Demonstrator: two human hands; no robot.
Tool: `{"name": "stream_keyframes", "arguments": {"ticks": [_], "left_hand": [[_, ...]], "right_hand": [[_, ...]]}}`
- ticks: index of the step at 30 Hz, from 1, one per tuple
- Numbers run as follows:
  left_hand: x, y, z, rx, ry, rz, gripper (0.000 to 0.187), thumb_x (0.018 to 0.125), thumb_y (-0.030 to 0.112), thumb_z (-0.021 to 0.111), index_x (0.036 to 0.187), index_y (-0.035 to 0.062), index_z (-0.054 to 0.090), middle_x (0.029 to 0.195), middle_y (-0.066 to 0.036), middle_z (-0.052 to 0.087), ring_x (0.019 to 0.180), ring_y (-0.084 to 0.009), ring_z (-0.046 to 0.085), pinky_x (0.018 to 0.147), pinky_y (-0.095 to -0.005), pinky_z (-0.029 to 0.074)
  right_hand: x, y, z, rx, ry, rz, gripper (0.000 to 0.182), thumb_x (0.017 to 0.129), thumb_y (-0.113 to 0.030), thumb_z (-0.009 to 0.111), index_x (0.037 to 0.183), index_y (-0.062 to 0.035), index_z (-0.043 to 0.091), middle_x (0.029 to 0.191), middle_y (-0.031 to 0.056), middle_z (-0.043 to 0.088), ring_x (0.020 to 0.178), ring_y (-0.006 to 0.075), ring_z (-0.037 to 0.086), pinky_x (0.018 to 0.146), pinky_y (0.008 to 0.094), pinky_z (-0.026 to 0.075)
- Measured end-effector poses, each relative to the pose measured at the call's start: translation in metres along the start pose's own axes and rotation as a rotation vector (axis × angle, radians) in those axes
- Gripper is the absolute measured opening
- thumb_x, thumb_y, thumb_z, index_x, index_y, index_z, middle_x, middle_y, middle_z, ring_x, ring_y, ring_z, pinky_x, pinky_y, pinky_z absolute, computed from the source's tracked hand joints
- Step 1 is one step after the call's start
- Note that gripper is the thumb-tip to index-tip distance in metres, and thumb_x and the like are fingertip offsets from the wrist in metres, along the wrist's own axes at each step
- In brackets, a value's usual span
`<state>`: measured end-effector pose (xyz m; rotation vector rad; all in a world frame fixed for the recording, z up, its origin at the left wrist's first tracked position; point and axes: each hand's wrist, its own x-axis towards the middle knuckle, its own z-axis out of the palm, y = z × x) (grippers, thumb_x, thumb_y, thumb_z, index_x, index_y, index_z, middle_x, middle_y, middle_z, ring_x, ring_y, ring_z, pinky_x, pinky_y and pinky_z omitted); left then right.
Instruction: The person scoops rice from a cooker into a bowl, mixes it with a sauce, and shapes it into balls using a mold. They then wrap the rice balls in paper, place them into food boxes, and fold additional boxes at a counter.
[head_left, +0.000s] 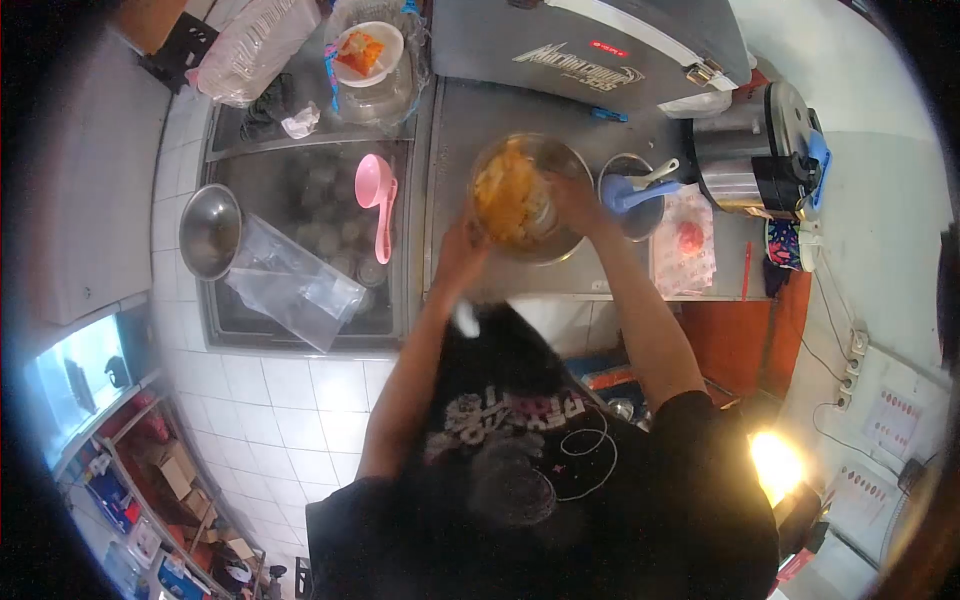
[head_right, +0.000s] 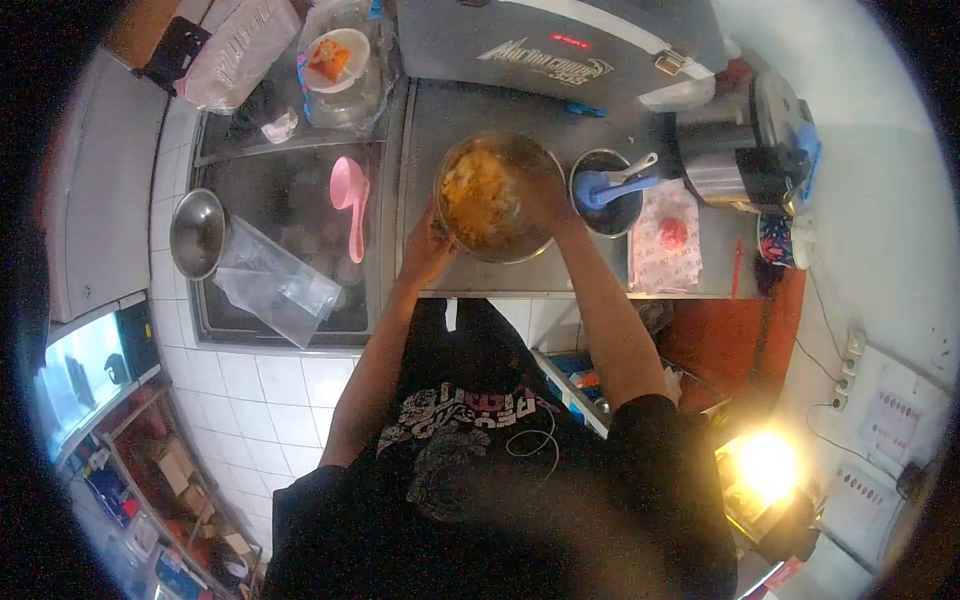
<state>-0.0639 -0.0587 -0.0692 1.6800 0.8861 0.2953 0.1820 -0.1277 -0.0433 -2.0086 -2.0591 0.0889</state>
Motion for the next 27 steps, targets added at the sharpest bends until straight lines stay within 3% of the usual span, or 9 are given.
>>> {"name": "stream_keyframes", "arguments": {"ticks": [1,3,7,10,12,15,18,24,27], "left_hand": [[-0.001,0.001,0.001,-0.021,0.076,0.056,0.074,0.085,0.013,0.066,0.147,0.0066,0.025,0.11,-0.018,0.061,0.092,-0.0257,0.063,0.078,-0.0371,0.053],[-0.002,-0.003,0.006,-0.044,0.152,0.103,0.067,0.085,0.016,0.064,0.143,0.0059,0.034,0.11,-0.022,0.063,0.097,-0.0302,0.064,0.084,-0.0392,0.05],[-0.006,0.0,0.006,-0.148,0.135,0.016,0.066,0.084,0.016,0.063,0.144,0.0067,0.035,0.107,-0.018,0.064,0.089,-0.0248,0.064,0.081,-0.0358,0.051],[-0.004,-0.018,0.012,-0.151,0.146,-0.033,0.07,0.084,0.018,0.065,0.145,0.0074,0.033,0.104,-0.017,0.065,0.083,-0.0216,0.063,0.079,-0.0339,0.051],[-0.001,-0.026,0.016,-0.219,0.097,-0.101,0.073,0.084,0.02,0.067,0.146,0.0076,0.031,0.103,-0.016,0.065,0.081,-0.0202,0.062,0.077,-0.0333,0.051],[0.0,-0.023,0.02,-0.224,0.118,-0.061,0.076,0.084,0.021,0.068,0.148,0.0075,0.028,0.099,-0.014,0.065,0.08,-0.0207,0.062,0.076,-0.0338,0.052],[0.001,-0.023,0.018,-0.249,0.095,-0.137,0.079,0.083,0.019,0.068,0.149,0.0078,0.025,0.093,-0.012,0.064,0.078,-0.0175,0.062,0.074,-0.0321,0.053],[-0.007,-0.025,0.023,-0.22,0.108,-0.025,0.08,0.083,0.01,0.068,0.149,0.0086,0.023,0.095,-0.008,0.061,0.079,-0.0119,0.06,0.07,-0.0275,0.055],[-0.004,-0.027,0.026,-0.592,0.067,0.002,0.08,0.082,0.003,0.067,0.149,0.0087,0.024,0.096,-0.007,0.059,0.079,-0.0127,0.06,0.068,-0.0278,0.055]], "right_hand": [[0.01,-0.023,-0.009,0.006,-0.003,0.006,0.027,0.087,-0.009,0.049,0.11,0.0023,0.059,0.105,0.0243,0.064,0.098,0.034,0.063,0.085,0.0468,0.05],[0.023,-0.07,-0.035,-0.047,-0.576,0.457,0.026,0.087,-0.004,0.046,0.109,0.0032,0.059,0.104,0.0264,0.063,0.094,0.0321,0.065,0.084,0.0458,0.051],[-0.016,-0.066,-0.042,-0.268,-0.277,-0.091,0.026,0.087,-0.005,0.046,0.107,0.0058,0.058,0.096,0.0277,0.064,0.086,0.0319,0.067,0.082,0.0434,0.052],[-0.001,-0.03,-0.073,-0.136,-0.442,0.228,0.026,0.087,-0.006,0.049,0.11,0.0016,0.059,0.089,0.0211,0.066,0.08,0.0309,0.067,0.075,0.0423,0.053],[0.011,0.036,-0.049,0.09,-0.634,0.424,0.032,0.085,-0.02,0.058,0.111,-0.0005,0.059,0.093,0.0225,0.065,0.097,0.0358,0.063,0.076,0.0448,0.053],[0.031,0.029,-0.033,0.343,-0.468,0.105,0.029,0.086,-0.007,0.051,0.111,-0.0117,0.063,0.083,0.0147,0.066,0.078,0.0295,0.066,0.069,0.0446,0.051],[0.025,-0.025,-0.045,0.14,-0.443,0.071,0.025,0.086,-0.008,0.051,0.107,-0.0067,0.064,0.085,0.018,0.065,0.082,0.0315,0.065,0.071,0.0446,0.051],[-0.039,-0.062,-0.011,0.061,-0.66,0.225,0.019,0.084,-0.009,0.052,0.097,0.0002,0.063,0.085,0.0216,0.064,0.086,0.0364,0.065,0.075,0.0464,0.051],[-0.03,-0.059,-0.063,0.129,-0.474,0.329,0.02,0.083,-0.011,0.053,0.097,-0.0002,0.063,0.089,0.0216,0.065,0.087,0.0368,0.064,0.076,0.0476,0.05]]}}
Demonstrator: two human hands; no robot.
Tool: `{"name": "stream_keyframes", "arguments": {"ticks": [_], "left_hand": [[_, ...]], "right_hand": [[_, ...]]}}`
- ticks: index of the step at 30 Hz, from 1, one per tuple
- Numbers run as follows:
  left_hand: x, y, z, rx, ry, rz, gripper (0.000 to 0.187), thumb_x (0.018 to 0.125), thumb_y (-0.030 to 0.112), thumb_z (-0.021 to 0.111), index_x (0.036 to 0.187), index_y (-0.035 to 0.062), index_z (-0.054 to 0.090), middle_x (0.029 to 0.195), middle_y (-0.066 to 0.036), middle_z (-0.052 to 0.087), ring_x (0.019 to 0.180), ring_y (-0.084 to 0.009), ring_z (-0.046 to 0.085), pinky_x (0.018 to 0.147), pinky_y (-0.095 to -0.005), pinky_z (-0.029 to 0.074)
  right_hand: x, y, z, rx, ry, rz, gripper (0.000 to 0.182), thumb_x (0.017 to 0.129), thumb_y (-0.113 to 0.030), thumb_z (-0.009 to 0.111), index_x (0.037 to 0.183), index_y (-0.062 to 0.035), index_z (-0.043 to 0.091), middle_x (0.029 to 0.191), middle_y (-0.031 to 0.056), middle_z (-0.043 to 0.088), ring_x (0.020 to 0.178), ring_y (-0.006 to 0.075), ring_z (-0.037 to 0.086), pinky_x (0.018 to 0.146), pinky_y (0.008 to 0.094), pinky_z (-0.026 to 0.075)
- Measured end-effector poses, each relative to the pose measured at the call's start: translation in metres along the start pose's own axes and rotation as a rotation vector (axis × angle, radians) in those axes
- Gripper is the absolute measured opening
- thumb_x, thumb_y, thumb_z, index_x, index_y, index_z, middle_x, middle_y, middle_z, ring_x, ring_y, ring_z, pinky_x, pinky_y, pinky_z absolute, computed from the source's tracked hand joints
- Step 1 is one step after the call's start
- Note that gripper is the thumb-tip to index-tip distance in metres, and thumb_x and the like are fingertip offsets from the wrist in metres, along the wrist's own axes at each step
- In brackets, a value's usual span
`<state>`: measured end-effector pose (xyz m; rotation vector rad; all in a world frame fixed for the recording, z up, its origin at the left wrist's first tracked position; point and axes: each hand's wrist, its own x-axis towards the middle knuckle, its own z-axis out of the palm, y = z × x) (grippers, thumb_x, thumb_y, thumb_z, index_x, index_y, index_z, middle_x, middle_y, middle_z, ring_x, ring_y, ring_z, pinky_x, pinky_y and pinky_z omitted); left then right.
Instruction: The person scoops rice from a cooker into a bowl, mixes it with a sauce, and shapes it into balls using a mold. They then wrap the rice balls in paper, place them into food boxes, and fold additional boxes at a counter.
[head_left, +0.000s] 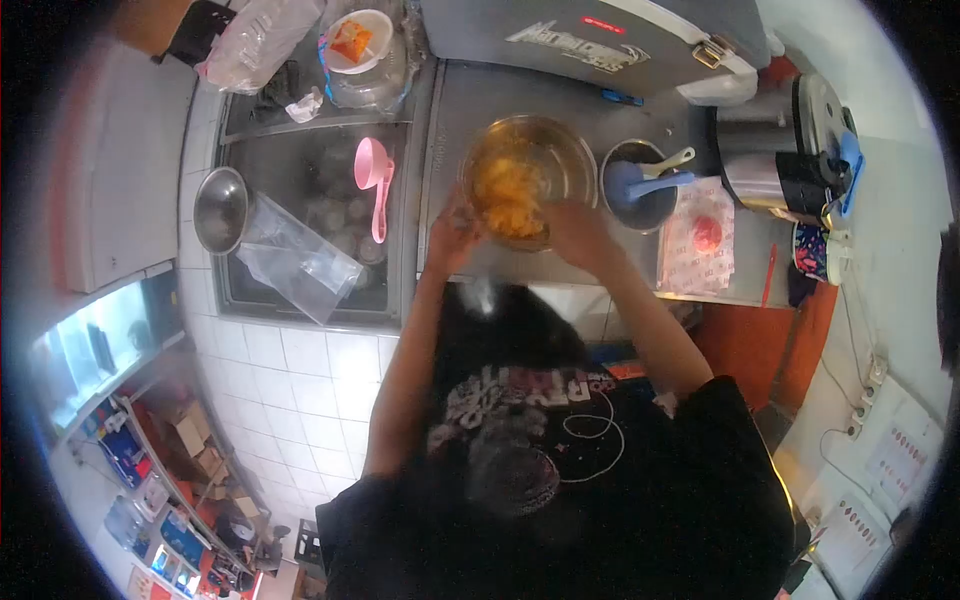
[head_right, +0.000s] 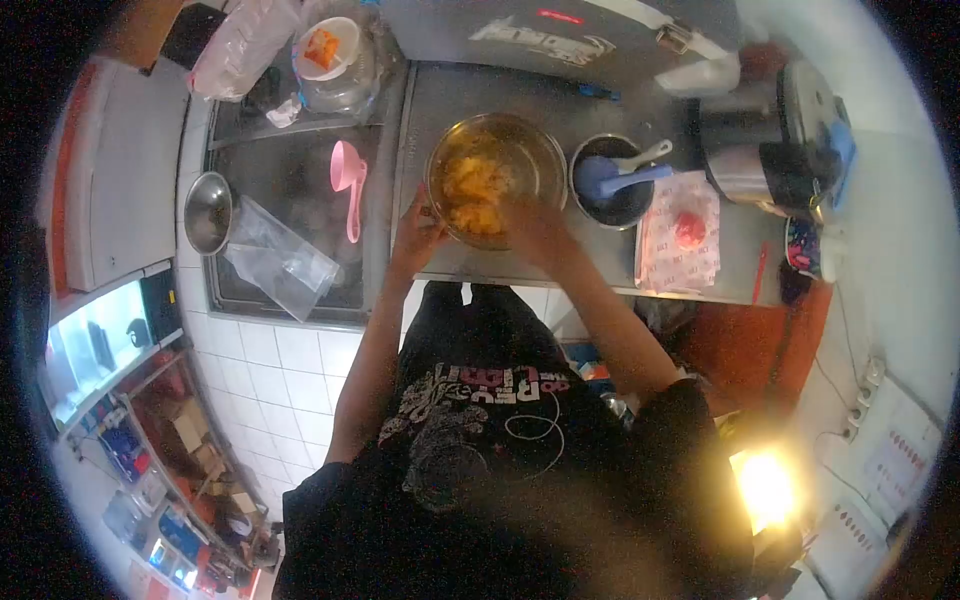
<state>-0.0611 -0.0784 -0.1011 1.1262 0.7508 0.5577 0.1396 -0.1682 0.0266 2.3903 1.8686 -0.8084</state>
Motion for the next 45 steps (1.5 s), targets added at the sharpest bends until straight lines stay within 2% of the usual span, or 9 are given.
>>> {"name": "stream_keyframes", "arguments": {"ticks": [2,19,21,25,27,30,35,37,45], "left_hand": [[-0.001,0.021,0.006,0.411,0.059,-0.075,0.08,0.082,0.001,0.067,0.149,0.009,0.024,0.096,-0.007,0.056,0.079,-0.0131,0.059,0.068,-0.0276,0.055],[0.001,-0.021,-0.01,0.452,0.024,-0.015,0.086,0.081,0.004,0.07,0.15,0.0091,0.018,0.095,-0.007,0.055,0.081,-0.0149,0.06,0.075,-0.0304,0.057],[-0.001,-0.028,-0.012,0.417,0.019,0.005,0.08,0.086,0.004,0.066,0.15,0.0125,0.019,0.098,-0.008,0.053,0.084,-0.0165,0.06,0.074,-0.0312,0.058],[-0.013,0.005,0.011,0.168,0.039,-0.034,0.076,0.089,0.004,0.063,0.151,0.0146,0.019,0.1,-0.008,0.052,0.082,-0.0164,0.059,0.07,-0.0302,0.058],[-0.012,0.005,0.012,0.142,0.064,-0.063,0.077,0.089,0.003,0.063,0.151,0.0146,0.019,0.1,-0.008,0.052,0.081,-0.0157,0.058,0.069,-0.0296,0.058],[-0.01,0.011,0.013,0.286,0.077,-0.078,0.077,0.088,0.001,0.062,0.151,0.0143,0.02,0.098,-0.007,0.053,0.081,-0.0145,0.058,0.068,-0.0289,0.057],[-0.006,-0.017,-0.004,0.307,0.03,-0.031,0.074,0.091,0.011,0.063,0.15,0.0096,0.019,0.099,-0.007,0.055,0.085,-0.0146,0.061,0.077,-0.0297,0.056],[-0.01,-0.019,-0.002,0.276,0.027,0.008,0.073,0.092,0.01,0.062,0.15,0.0099,0.018,0.099,-0.007,0.056,0.084,-0.0147,0.061,0.078,-0.0302,0.057],[-0.009,0.004,0.005,0.317,0.081,0.085,0.074,0.082,0.016,0.069,0.145,0.0071,0.032,0.093,-0.013,0.067,0.084,-0.0203,0.066,0.077,-0.0337,0.052]], "right_hand": [[-0.008,0.008,-0.024,0.098,0.009,0.06,0.019,0.083,-0.012,0.054,0.094,-0.0002,0.064,0.089,0.0217,0.065,0.087,0.0373,0.064,0.076,0.048,0.05],[0.047,0.076,0.021,0.114,-0.004,0.123,0.021,0.082,-0.019,0.059,0.09,-0.0024,0.07,0.088,0.0153,0.07,0.085,0.0344,0.068,0.065,0.0444,0.055],[0.08,0.094,0.095,0.132,0.44,-0.169,0.029,0.078,-0.018,0.065,0.102,-0.0014,0.066,0.092,0.0173,0.068,0.085,0.0342,0.066,0.074,0.0429,0.054],[0.051,0.055,0.002,0.187,0.315,-0.19,0.026,0.082,-0.02,0.061,0.1,-0.0022,0.066,0.093,0.018,0.067,0.084,0.0325,0.065,0.078,0.0418,0.052],[0.079,0.073,-0.024,-0.101,-0.02,0.153,0.026,0.081,-0.016,0.058,0.1,-0.0011,0.066,0.106,0.0177,0.065,0.095,0.0317,0.064,0.087,0.0484,0.048],[0.065,0.032,-0.012,0.25,-0.072,-0.025,0.031,0.083,-0.017,0.056,0.107,0.0022,0.061,0.109,0.0196,0.064,0.096,0.0333,0.064,0.084,0.0455,0.051],[0.013,-0.002,0.081,-0.239,0.244,-0.26,0.027,0.09,-0.019,0.051,0.109,-0.0043,0.062,0.094,0.0179,0.067,0.09,0.0334,0.065,0.076,0.0432,0.052],[0.017,-0.004,0.078,0.127,0.01,-0.069,0.023,0.084,-0.013,0.052,0.099,0.002,0.062,0.094,0.0249,0.065,0.092,0.0343,0.065,0.079,0.0474,0.051],[0.023,-0.001,0.023,0.063,0.015,0.071,0.022,0.089,-0.016,0.049,0.097,0.0013,0.062,0.091,0.0224,0.065,0.086,0.0359,0.063,0.075,0.0471,0.049]]}}
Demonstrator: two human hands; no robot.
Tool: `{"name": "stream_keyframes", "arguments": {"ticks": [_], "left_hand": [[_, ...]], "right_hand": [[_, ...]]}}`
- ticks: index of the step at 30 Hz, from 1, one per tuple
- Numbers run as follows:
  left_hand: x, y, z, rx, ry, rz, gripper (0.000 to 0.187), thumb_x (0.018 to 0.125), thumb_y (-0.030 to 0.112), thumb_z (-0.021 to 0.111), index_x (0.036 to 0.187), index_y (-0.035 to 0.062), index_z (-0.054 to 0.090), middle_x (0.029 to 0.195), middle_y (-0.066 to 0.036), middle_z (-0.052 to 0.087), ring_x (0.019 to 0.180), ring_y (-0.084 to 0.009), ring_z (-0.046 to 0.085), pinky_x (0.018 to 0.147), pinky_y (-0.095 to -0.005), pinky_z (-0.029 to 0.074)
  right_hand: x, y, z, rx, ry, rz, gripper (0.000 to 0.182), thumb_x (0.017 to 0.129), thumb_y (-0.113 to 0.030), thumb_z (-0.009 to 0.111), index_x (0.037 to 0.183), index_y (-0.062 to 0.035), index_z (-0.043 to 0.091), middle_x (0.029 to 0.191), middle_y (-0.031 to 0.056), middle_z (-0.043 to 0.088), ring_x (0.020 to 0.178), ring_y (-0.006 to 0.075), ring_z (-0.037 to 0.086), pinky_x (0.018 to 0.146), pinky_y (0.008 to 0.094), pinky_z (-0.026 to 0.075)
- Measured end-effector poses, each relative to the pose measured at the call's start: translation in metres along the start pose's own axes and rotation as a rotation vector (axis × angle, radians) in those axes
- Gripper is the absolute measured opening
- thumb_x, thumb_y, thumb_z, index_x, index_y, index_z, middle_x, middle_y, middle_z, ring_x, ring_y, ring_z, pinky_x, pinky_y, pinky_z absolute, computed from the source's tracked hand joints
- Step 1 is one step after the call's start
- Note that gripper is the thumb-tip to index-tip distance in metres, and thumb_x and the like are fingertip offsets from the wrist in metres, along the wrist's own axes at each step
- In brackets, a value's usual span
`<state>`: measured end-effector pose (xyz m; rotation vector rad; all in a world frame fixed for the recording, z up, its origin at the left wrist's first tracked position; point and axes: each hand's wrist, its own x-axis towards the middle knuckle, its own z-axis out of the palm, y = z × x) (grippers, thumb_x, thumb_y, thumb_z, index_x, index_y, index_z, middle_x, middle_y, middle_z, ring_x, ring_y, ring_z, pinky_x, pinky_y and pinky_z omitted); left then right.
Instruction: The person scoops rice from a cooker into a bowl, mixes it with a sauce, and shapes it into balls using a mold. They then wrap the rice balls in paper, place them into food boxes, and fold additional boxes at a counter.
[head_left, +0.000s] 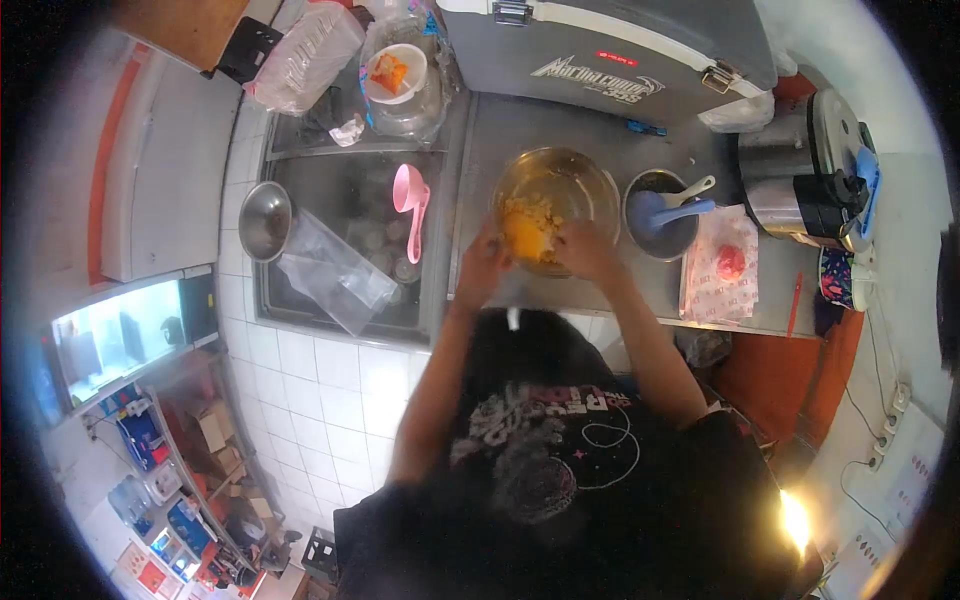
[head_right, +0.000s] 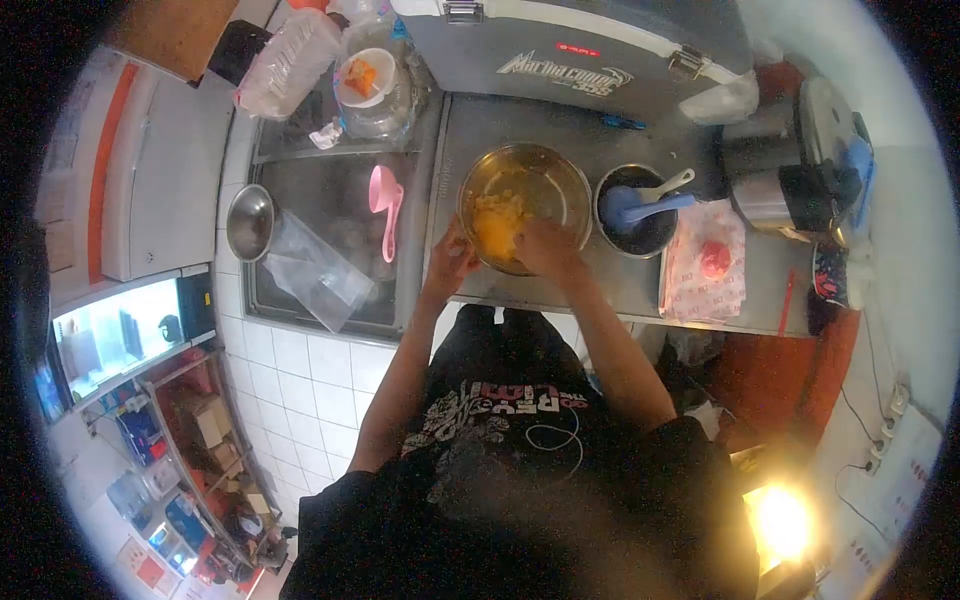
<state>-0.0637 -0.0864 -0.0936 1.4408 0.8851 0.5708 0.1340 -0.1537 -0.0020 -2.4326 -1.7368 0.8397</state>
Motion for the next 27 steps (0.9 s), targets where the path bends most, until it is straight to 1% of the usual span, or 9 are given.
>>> {"name": "stream_keyframes", "arguments": {"ticks": [2,4,7,14,17,19,24,26,27], "left_hand": [[-0.003,0.01,-0.004,-0.184,-0.13,-0.242,0.068,0.095,0.011,0.055,0.151,0.014,0.017,0.1,-0.007,0.056,0.089,-0.0182,0.064,0.08,-0.0338,0.058],[-0.003,0.005,-0.005,-0.145,-0.139,-0.209,0.069,0.095,0.013,0.056,0.151,0.0147,0.016,0.1,-0.008,0.056,0.089,-0.0185,0.064,0.079,-0.0343,0.058],[-0.003,0.018,-0.001,-0.187,-0.107,-0.165,0.071,0.091,0.013,0.06,0.15,0.0104,0.02,0.093,-0.009,0.061,0.083,-0.0177,0.064,0.073,-0.0335,0.055],[0.001,0.005,-0.003,-0.046,-0.045,-0.238,0.071,0.086,0.011,0.063,0.146,0.0042,0.027,0.088,-0.012,0.068,0.08,-0.021,0.067,0.072,-0.0348,0.053],[0.005,-0.033,-0.002,0.1,-0.072,0.039,0.069,0.096,0.017,0.056,0.151,0.0122,0.014,0.092,-0.006,0.055,0.082,-0.0171,0.064,0.074,-0.0331,0.059],[-0.002,-0.006,-0.003,0.061,-0.089,-0.016,0.068,0.096,0.016,0.055,0.151,0.012,0.015,0.092,-0.007,0.055,0.082,-0.0169,0.064,0.074,-0.0332,0.059],[0.008,-0.018,-0.001,0.366,-0.17,0.169,0.068,0.096,0.015,0.055,0.151,0.0115,0.015,0.091,-0.008,0.055,0.081,-0.0166,0.064,0.073,-0.0339,0.06],[0.009,-0.022,-0.002,0.392,-0.081,0.177,0.057,0.085,0.028,0.062,0.135,0.0075,0.045,0.11,-0.018,0.063,0.079,-0.028,0.067,0.077,-0.0378,0.055],[0.008,-0.02,-0.004,0.393,-0.081,0.173,0.057,0.085,0.028,0.062,0.135,0.0075,0.045,0.11,-0.018,0.063,0.079,-0.028,0.067,0.077,-0.0378,0.055]], "right_hand": [[0.025,0.006,0.05,-0.001,0.006,0.055,0.022,0.088,-0.016,0.05,0.094,0.0016,0.062,0.091,0.0218,0.065,0.087,0.0354,0.063,0.076,0.0475,0.049],[0.042,0.003,0.074,0.263,0.374,0.003,0.021,0.087,-0.015,0.052,0.093,0.0017,0.063,0.094,0.0225,0.065,0.091,0.0351,0.063,0.079,0.0467,0.049],[0.035,-0.009,0.006,-0.002,0.068,0.0,0.023,0.087,-0.015,0.053,0.099,0.0021,0.062,0.102,0.0232,0.064,0.098,0.035,0.061,0.084,0.0464,0.048],[0.06,0.007,0.06,0.061,0.385,0.09,0.028,0.085,-0.013,0.051,0.106,0.0024,0.062,0.108,0.0229,0.064,0.101,0.0352,0.061,0.09,0.0449,0.047],[0.042,0.005,-0.013,0.003,0.398,-0.069,0.029,0.084,-0.011,0.052,0.108,0.0005,0.062,0.108,0.0235,0.063,0.105,0.0346,0.06,0.094,0.0453,0.046],[0.026,-0.005,-0.078,-0.095,-0.053,0.182,0.032,0.082,-0.01,0.054,0.112,-0.0018,0.061,0.108,0.0231,0.063,0.103,0.0357,0.06,0.092,0.0459,0.048],[0.08,0.075,0.043,-0.205,0.13,0.055,0.033,0.082,-0.009,0.053,0.114,-0.0003,0.059,0.114,0.0269,0.058,0.098,0.0405,0.061,0.085,0.0469,0.051],[0.077,0.062,0.047,-0.275,0.319,-0.092,0.032,0.084,-0.01,0.053,0.114,0.0005,0.059,0.116,0.0285,0.056,0.097,0.0421,0.061,0.083,0.0472,0.052],[0.046,0.021,0.012,-0.215,0.11,-0.07,0.032,0.085,-0.011,0.052,0.114,0.001,0.058,0.117,0.0299,0.054,0.098,0.043,0.061,0.084,0.0482,0.051]]}}
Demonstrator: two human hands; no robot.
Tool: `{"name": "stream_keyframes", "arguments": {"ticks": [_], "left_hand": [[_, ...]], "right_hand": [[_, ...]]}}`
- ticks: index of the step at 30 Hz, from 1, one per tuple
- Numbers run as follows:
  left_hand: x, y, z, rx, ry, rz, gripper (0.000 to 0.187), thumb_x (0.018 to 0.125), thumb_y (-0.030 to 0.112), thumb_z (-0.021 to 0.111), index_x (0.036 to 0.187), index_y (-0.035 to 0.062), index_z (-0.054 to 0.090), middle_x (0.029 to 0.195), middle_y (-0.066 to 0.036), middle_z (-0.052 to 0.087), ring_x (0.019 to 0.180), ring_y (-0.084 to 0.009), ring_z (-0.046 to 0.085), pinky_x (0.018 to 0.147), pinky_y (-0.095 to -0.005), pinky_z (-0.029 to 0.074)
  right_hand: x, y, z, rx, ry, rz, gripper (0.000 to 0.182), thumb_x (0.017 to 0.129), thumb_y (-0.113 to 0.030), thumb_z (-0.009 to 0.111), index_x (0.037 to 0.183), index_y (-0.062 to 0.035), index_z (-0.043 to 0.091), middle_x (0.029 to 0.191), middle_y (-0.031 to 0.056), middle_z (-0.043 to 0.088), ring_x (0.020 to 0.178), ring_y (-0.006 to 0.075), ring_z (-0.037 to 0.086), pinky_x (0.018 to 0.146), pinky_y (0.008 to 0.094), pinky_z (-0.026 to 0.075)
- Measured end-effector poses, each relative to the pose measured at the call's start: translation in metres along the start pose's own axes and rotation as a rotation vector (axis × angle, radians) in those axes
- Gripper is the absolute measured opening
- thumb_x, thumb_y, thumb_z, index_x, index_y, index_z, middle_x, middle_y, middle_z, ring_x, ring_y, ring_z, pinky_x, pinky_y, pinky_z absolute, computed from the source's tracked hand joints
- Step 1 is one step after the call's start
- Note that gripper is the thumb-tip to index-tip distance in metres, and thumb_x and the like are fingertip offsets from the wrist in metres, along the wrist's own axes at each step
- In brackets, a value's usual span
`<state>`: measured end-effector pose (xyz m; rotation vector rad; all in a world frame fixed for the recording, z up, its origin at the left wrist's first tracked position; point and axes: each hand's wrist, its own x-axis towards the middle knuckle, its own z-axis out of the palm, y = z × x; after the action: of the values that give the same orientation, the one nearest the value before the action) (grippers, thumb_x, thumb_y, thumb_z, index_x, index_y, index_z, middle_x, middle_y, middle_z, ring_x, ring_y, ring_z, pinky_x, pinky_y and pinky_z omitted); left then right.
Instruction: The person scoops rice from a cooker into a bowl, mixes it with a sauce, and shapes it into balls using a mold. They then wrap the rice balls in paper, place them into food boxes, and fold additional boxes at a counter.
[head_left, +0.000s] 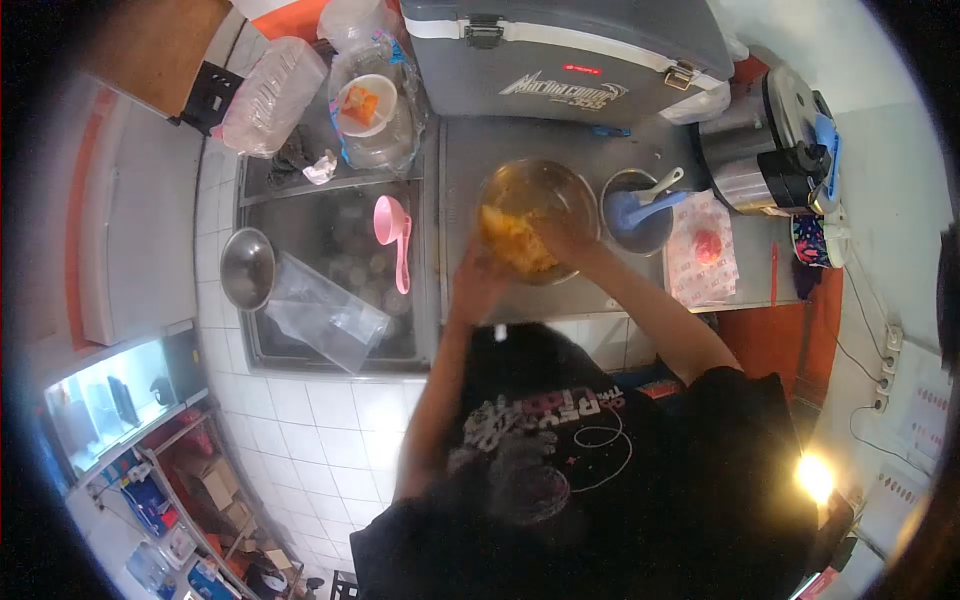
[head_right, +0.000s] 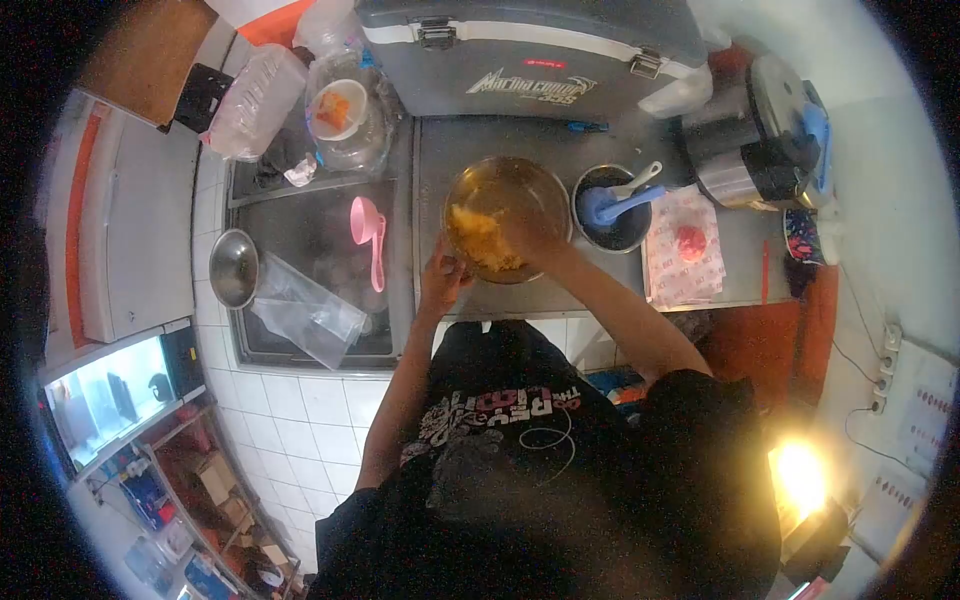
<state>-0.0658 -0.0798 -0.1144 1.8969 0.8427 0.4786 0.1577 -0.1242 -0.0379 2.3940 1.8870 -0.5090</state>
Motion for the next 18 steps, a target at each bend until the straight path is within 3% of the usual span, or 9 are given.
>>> {"name": "stream_keyframes", "arguments": {"ticks": [1,2,4,7,10,14,16,18], "left_hand": [[0.002,0.005,-0.003,-0.027,-0.053,-0.007,0.061,0.09,0.02,0.059,0.143,0.0104,0.031,0.103,-0.014,0.06,0.082,-0.0233,0.066,0.075,-0.0364,0.058],[0.005,0.008,-0.004,-0.057,-0.101,-0.014,0.068,0.095,0.012,0.056,0.151,0.0134,0.016,0.095,-0.01,0.058,0.084,-0.0186,0.065,0.074,-0.0349,0.061],[0.0,-0.007,0.003,-0.031,-0.054,0.048,0.069,0.095,0.013,0.056,0.151,0.0134,0.016,0.096,-0.011,0.058,0.085,-0.0191,0.065,0.074,-0.0347,0.061],[0.0,-0.009,0.007,-0.011,-0.009,0.136,0.069,0.095,0.013,0.057,0.151,0.0137,0.016,0.096,-0.012,0.058,0.088,-0.0201,0.065,0.074,-0.0345,0.061],[0.002,0.005,-0.002,0.02,-0.053,0.154,0.069,0.095,0.014,0.056,0.151,0.015,0.015,0.096,-0.012,0.057,0.09,-0.0208,0.064,0.075,-0.0345,0.061],[-0.003,-0.039,0.021,-0.017,-0.066,0.124,0.07,0.096,0.016,0.056,0.151,0.0178,0.013,0.1,-0.011,0.053,0.091,-0.0207,0.063,0.076,-0.036,0.06],[-0.005,-0.045,0.022,-0.046,-0.098,0.106,0.071,0.095,0.019,0.056,0.152,0.0182,0.012,0.102,-0.011,0.053,0.091,-0.0212,0.063,0.077,-0.0369,0.06],[0.002,-0.043,0.018,-0.069,-0.119,0.094,0.073,0.095,0.021,0.057,0.152,0.0185,0.011,0.103,-0.011,0.052,0.091,-0.0216,0.063,0.077,-0.0379,0.06]], "right_hand": [[-0.022,-0.025,-0.026,0.064,-0.205,0.004,0.032,0.087,-0.012,0.051,0.115,0.0015,0.058,0.119,0.0314,0.053,0.099,0.0439,0.06,0.086,0.0493,0.05],[-0.041,-0.032,-0.01,0.058,-0.206,0.002,0.032,0.087,-0.012,0.051,0.115,0.0015,0.058,0.119,0.0314,0.053,0.099,0.0439,0.06,0.086,0.0493,0.05],[-0.071,-0.034,0.029,-0.003,0.011,0.002,0.028,0.087,-0.013,0.052,0.111,-0.0012,0.06,0.1,0.0243,0.063,0.093,0.0371,0.064,0.075,0.0465,0.054],[-0.07,-0.031,0.015,0.054,-0.19,-0.018,0.027,0.085,-0.01,0.052,0.108,0.0012,0.06,0.098,0.0241,0.063,0.093,0.0361,0.065,0.076,0.0471,0.054],[-0.074,-0.04,-0.056,0.131,-0.112,0.098,0.028,0.088,-0.013,0.046,0.11,-0.0019,0.06,0.102,0.0253,0.062,0.095,0.0411,0.061,0.081,0.0482,0.05],[-0.084,-0.038,-0.03,0.123,-0.199,0.147,0.026,0.087,-0.012,0.046,0.106,-0.0026,0.061,0.1,0.0233,0.064,0.093,0.0389,0.062,0.08,0.0478,0.05],[-0.076,-0.042,0.001,0.099,-0.291,0.039,0.023,0.084,-0.012,0.049,0.101,-0.0039,0.063,0.092,0.0226,0.065,0.089,0.0383,0.063,0.077,0.049,0.05],[-0.08,-0.039,-0.015,0.099,-0.196,0.097,0.022,0.084,-0.012,0.05,0.099,-0.0034,0.063,0.088,0.0225,0.065,0.087,0.038,0.063,0.075,0.0494,0.05]]}}
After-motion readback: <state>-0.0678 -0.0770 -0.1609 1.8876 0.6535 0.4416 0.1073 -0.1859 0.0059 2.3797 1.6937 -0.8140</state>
